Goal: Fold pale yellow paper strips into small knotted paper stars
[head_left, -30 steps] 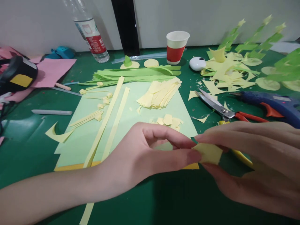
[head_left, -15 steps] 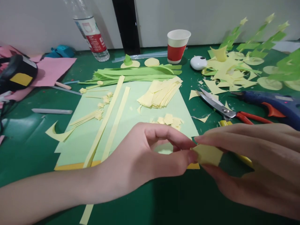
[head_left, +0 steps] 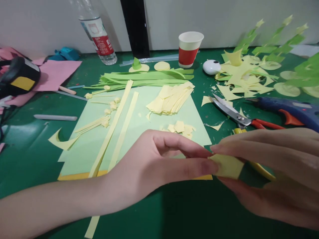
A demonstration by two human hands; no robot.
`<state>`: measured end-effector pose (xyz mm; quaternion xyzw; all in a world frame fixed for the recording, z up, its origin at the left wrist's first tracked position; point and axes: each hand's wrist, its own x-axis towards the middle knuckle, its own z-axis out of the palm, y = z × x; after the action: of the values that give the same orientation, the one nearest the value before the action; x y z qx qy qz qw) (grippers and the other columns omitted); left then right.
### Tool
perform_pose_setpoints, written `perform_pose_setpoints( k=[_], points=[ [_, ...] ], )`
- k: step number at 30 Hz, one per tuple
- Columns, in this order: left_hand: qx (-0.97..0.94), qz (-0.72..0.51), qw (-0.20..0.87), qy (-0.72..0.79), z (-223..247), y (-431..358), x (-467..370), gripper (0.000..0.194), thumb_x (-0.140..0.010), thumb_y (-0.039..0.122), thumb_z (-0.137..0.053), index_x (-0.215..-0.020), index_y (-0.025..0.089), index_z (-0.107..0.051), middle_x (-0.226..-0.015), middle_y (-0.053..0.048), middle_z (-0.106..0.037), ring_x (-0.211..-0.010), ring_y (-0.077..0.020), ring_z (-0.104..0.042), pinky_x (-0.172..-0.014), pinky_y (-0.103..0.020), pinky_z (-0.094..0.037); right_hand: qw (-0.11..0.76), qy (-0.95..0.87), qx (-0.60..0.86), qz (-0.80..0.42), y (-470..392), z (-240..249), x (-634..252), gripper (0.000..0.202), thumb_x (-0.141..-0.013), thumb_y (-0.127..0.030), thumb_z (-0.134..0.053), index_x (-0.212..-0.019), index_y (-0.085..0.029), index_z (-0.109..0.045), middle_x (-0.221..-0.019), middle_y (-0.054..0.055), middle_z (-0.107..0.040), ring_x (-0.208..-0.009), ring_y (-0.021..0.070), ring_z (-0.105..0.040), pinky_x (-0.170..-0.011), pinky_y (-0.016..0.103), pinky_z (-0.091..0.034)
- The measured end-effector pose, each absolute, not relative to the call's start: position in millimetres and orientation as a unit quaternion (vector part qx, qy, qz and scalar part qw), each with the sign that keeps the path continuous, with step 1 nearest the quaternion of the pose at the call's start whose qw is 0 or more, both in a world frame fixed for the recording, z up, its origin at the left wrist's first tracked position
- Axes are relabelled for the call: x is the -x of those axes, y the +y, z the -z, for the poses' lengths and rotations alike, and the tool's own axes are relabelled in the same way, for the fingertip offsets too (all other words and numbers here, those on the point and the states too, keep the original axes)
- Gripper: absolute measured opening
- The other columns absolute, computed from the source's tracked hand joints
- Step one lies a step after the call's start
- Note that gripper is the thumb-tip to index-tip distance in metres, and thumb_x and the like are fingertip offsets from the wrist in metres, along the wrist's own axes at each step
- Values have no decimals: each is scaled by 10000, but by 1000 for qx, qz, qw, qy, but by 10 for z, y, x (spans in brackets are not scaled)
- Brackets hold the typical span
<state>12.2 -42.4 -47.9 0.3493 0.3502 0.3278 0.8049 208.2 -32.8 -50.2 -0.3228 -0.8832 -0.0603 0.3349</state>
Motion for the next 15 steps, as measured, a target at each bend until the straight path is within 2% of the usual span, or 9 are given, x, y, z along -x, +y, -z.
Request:
perform_pose_setpoints(
  k=[3, 4, 11, 15],
  points=[
    [-344, -323, 806, 357, 459, -421, -131, 86, -715, 148, -715, -686, 228, -731, -718, 100, -701, -688, -46, -631, -650, -93, -514, 423, -860, 286, 8, -319, 476, -2049, 104, -834, -366, -559, -900, -290, -588, -655, -56, -712, -538, 107, -651, -554, 196, -515],
    [-343, -322, 805, 361, 456, -417, -134, 82, -713, 154, -716, -682, 228, -731, -715, 100, -702, -684, -46, -630, -648, -95, -513, 429, -857, 286, -4, -311, 462, -2036, 88, -844, -343, -552, -895, -287, -597, -643, -55, -711, -522, 105, -651, -541, 195, -515],
    [-345, -330, 797, 370, 466, -413, -144, 76, -705, 173, -724, -676, 243, -732, -714, 98, -708, -690, -54, -633, -650, -109, -509, 447, -865, 224, 38, -244, 329, -1937, 165, -876, -280, -497, -779, -315, -626, -621, -39, -676, -486, 96, -623, -439, 195, -491],
    [-358, -341, 785, 373, 470, -414, -149, 95, -724, 157, -709, -682, 238, -734, -713, 97, -708, -683, -50, -631, -638, -98, -505, 423, -879, 210, 64, -230, 243, -1869, 201, -881, -270, -483, -753, -327, -628, -612, -37, -645, -457, 90, -597, -423, 204, -475]
  ],
)
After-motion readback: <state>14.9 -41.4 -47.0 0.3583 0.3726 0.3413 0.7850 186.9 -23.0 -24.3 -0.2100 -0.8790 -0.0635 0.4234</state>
